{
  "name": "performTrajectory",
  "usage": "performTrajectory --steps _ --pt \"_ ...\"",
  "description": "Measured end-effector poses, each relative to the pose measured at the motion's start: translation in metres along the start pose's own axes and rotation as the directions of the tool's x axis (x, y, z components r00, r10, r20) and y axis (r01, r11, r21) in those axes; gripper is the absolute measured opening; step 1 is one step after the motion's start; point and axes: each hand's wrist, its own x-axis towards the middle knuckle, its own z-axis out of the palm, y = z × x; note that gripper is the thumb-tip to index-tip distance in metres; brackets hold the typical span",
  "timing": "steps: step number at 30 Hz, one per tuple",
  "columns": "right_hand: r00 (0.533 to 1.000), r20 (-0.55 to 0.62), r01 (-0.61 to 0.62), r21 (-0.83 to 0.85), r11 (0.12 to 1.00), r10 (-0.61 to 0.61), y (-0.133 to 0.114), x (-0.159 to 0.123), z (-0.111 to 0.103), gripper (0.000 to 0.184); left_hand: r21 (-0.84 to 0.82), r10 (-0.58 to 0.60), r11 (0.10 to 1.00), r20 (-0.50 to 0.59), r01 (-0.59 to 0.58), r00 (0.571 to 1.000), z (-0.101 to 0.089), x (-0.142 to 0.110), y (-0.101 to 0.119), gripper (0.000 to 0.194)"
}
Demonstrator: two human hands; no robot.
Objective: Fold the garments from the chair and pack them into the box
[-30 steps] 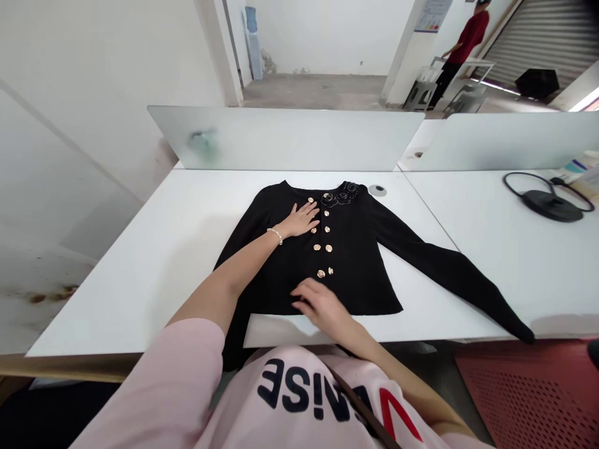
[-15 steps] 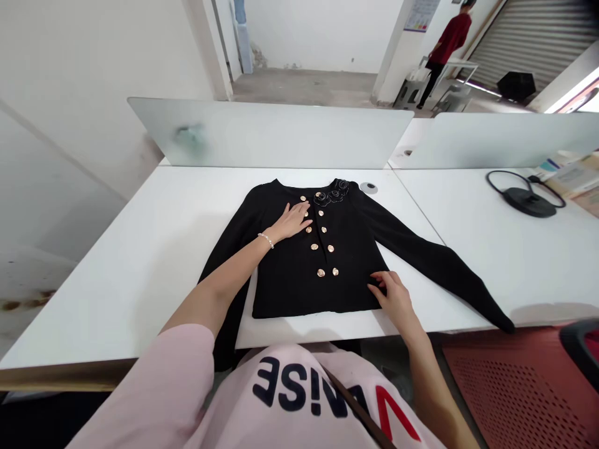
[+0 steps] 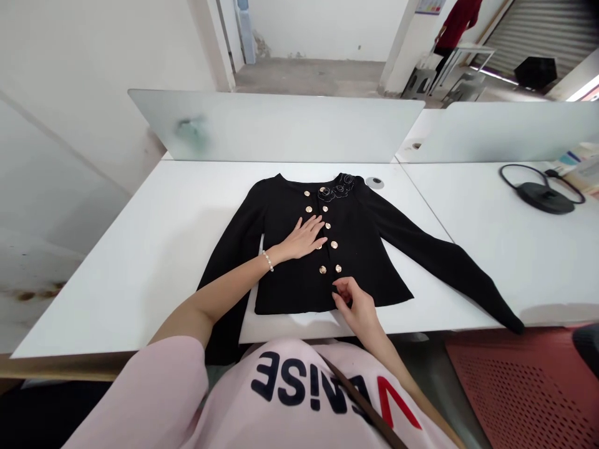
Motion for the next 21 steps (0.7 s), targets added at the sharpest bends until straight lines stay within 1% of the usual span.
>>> performTrajectory --steps 1,3,5,8,10,11,12,14,15,16,18,19,21 --pt "1.000 0.002 -0.012 0.036 0.999 0.012 -0.004 0.001 0.000 0.012 -0.034 -0.001 0.999 0.006 0.001 1.000 -0.002 0.000 -0.001 0.062" --pt "0.999 0.049 -0.025 0.071 0.997 0.022 -0.009 0.000 0.001 0.009 -0.101 -0.009 0.995 0.019 0.011 1.000 -0.005 -0.001 -0.001 0.060" --pt "0.994 0.113 -0.011 0.045 0.999 0.006 -0.010 -0.001 0.003 0.009 -0.113 -0.010 0.994 0.024 0.013 1.000 -0.007 -0.002 0.000 0.059" --pt "0.985 0.175 0.019 -0.033 0.999 -0.013 -0.004 -0.002 0.004 0.011 -0.022 0.024 0.999 0.017 -0.024 1.000 -0.005 -0.004 0.002 0.063" --pt "0.981 0.193 -0.002 -0.011 1.000 0.004 0.002 0.001 -0.003 0.011 0.041 0.047 0.998 0.011 -0.048 0.999 -0.002 -0.004 0.003 0.066" --pt "0.982 0.189 -0.034 0.034 0.999 0.027 0.007 0.003 -0.010 0.014 0.065 0.053 0.997 0.005 -0.053 0.999 -0.001 -0.004 0.004 0.065" --pt "0.985 0.160 -0.077 0.092 0.993 0.061 0.013 0.005 -0.019 0.018 0.083 0.056 0.995 -0.002 -0.055 0.998 0.000 -0.004 0.004 0.065" --pt "0.985 0.045 -0.172 0.223 0.960 0.166 0.028 0.007 -0.043 0.029 0.104 0.059 0.993 -0.020 -0.057 0.998 0.002 -0.005 0.005 0.064" --pt "0.973 -0.025 -0.213 0.290 0.933 0.230 0.037 0.006 -0.056 0.034 0.107 0.060 0.993 -0.029 -0.056 0.998 0.003 -0.005 0.005 0.063" --pt "0.951 -0.091 -0.247 0.357 0.901 0.297 0.047 0.004 -0.070 0.038 0.107 0.060 0.993 -0.037 -0.056 0.998 0.003 -0.005 0.006 0.063" --pt "0.879 -0.198 -0.288 0.505 0.814 0.434 0.065 -0.004 -0.096 0.044 0.104 0.057 0.993 -0.047 -0.051 0.997 0.004 -0.005 0.006 0.062" --pt "0.832 -0.243 -0.285 0.585 0.759 0.499 0.074 -0.009 -0.107 0.046 0.102 0.054 0.994 -0.052 -0.049 0.997 0.005 -0.006 0.006 0.062" --pt "0.723 -0.332 -0.215 0.725 0.654 0.606 0.089 -0.020 -0.126 0.047 0.096 0.051 0.994 -0.055 -0.046 0.997 0.006 -0.006 0.007 0.060"
